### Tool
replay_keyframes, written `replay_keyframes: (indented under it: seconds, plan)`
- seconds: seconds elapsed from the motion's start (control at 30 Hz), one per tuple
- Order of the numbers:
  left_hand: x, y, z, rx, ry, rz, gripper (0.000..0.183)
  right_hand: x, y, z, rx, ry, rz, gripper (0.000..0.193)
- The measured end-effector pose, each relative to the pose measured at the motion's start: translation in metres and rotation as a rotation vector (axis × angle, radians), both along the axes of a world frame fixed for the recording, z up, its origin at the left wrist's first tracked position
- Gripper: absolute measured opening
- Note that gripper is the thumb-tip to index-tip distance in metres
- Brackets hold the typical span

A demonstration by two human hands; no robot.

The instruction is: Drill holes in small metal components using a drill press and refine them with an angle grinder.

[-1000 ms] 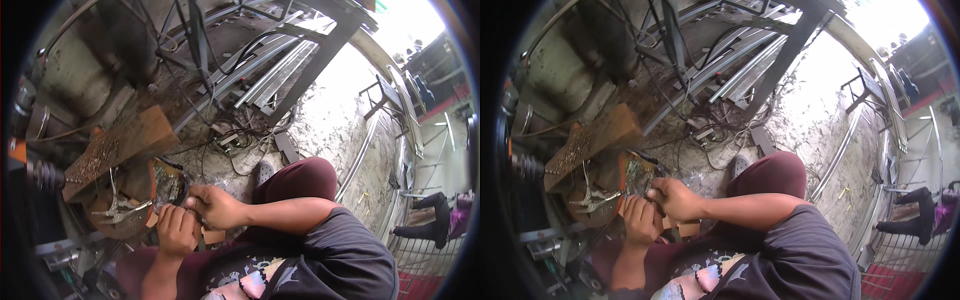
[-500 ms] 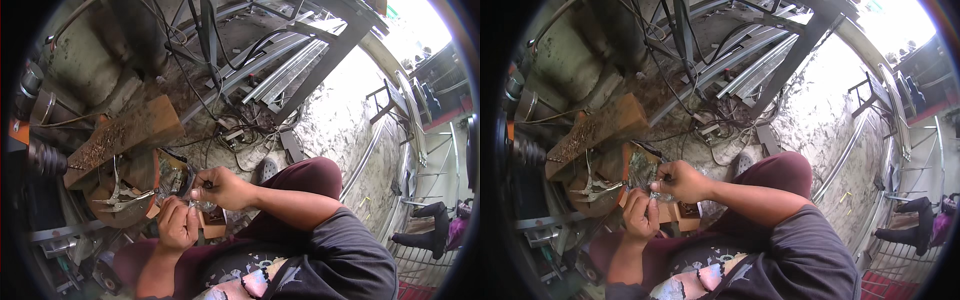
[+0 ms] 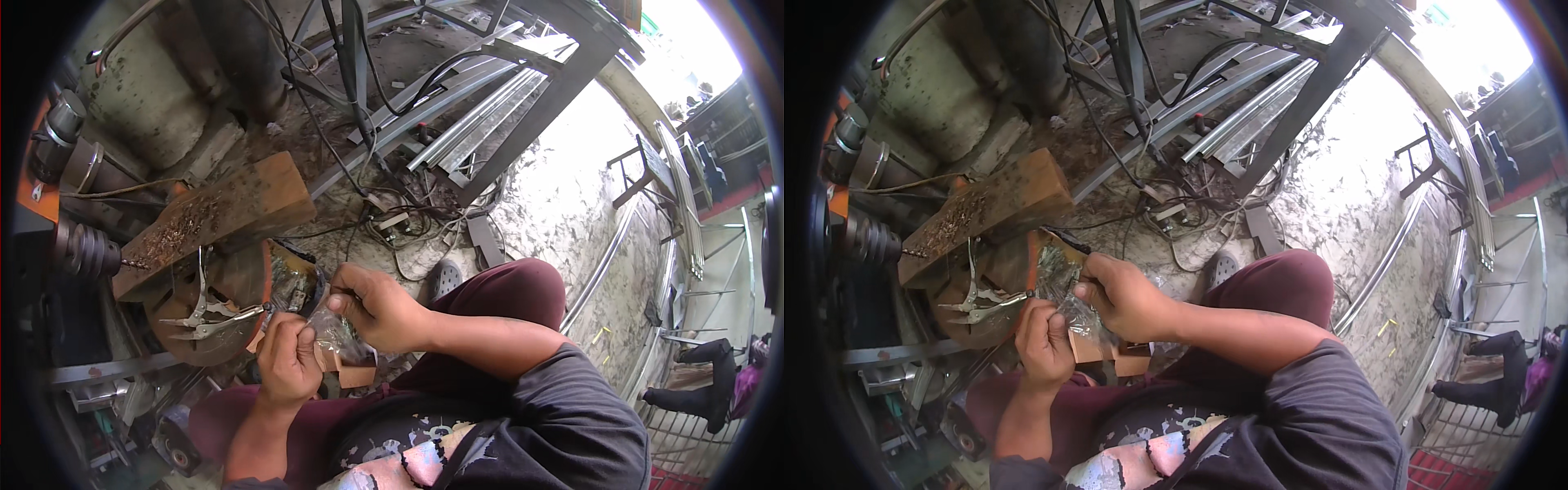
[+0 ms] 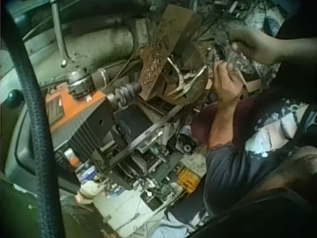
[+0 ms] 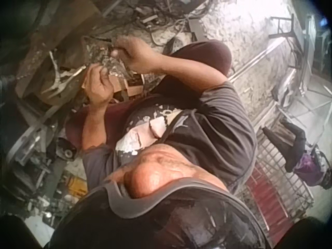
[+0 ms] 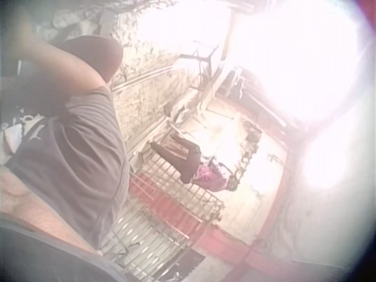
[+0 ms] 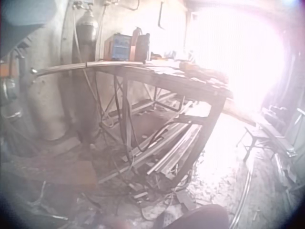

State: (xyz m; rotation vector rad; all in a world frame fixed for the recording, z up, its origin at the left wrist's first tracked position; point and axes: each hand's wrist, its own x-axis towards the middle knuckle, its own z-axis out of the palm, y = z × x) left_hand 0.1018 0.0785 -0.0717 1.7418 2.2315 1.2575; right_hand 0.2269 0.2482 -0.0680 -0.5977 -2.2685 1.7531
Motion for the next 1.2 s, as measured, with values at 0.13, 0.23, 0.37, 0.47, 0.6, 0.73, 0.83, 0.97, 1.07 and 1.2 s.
replay_keyframes:
  seconds: [0.13,0.23,0.37,0.47,0.6,0.73,0.83,0.97,1.07,1.2]
  plan:
    - [0.007,0.011,0.003,0.075,-0.221,-0.057,0.012,0.004,-0.006,-0.023,0.004,0.206,-0.009,0.013]
    - [0.006,0.006,0.001,-0.008,-0.343,-0.102,0.016,0.007,-0.006,-0.021,0.066,0.267,0.077,0.013]
    - [0.004,0.006,0.009,-0.167,-0.367,-0.172,0.013,0.005,0.003,-0.021,0.190,0.279,0.214,0.015]
    - [0.010,0.007,0.003,-0.169,-0.369,-0.148,0.010,0.004,-0.002,-0.029,0.261,0.325,0.192,0.012]
    - [0.012,0.005,0.004,-0.114,-0.035,-0.089,0.008,0.001,-0.013,-0.030,0.164,0.302,0.120,0.011]
    - [0.011,0.002,0.000,-0.130,0.269,-0.144,0.013,0.000,-0.022,-0.021,-0.127,0.082,-0.012,0.015]
    - [0.016,0.005,-0.004,-0.017,0.437,-0.207,0.020,-0.002,-0.026,-0.026,-0.326,-0.022,-0.085,0.024]
    - [0.009,0.005,-0.014,0.024,0.452,-0.114,0.022,-0.010,-0.029,-0.032,-0.487,0.032,-0.255,0.030]
    - [0.013,0.012,-0.027,0.148,0.423,-0.077,0.019,-0.007,-0.024,-0.021,-0.624,0.125,-0.374,0.035]
    - [0.029,0.007,-0.036,0.320,0.084,-0.056,0.012,-0.005,0.006,-0.031,-1.026,0.276,-0.430,0.034]
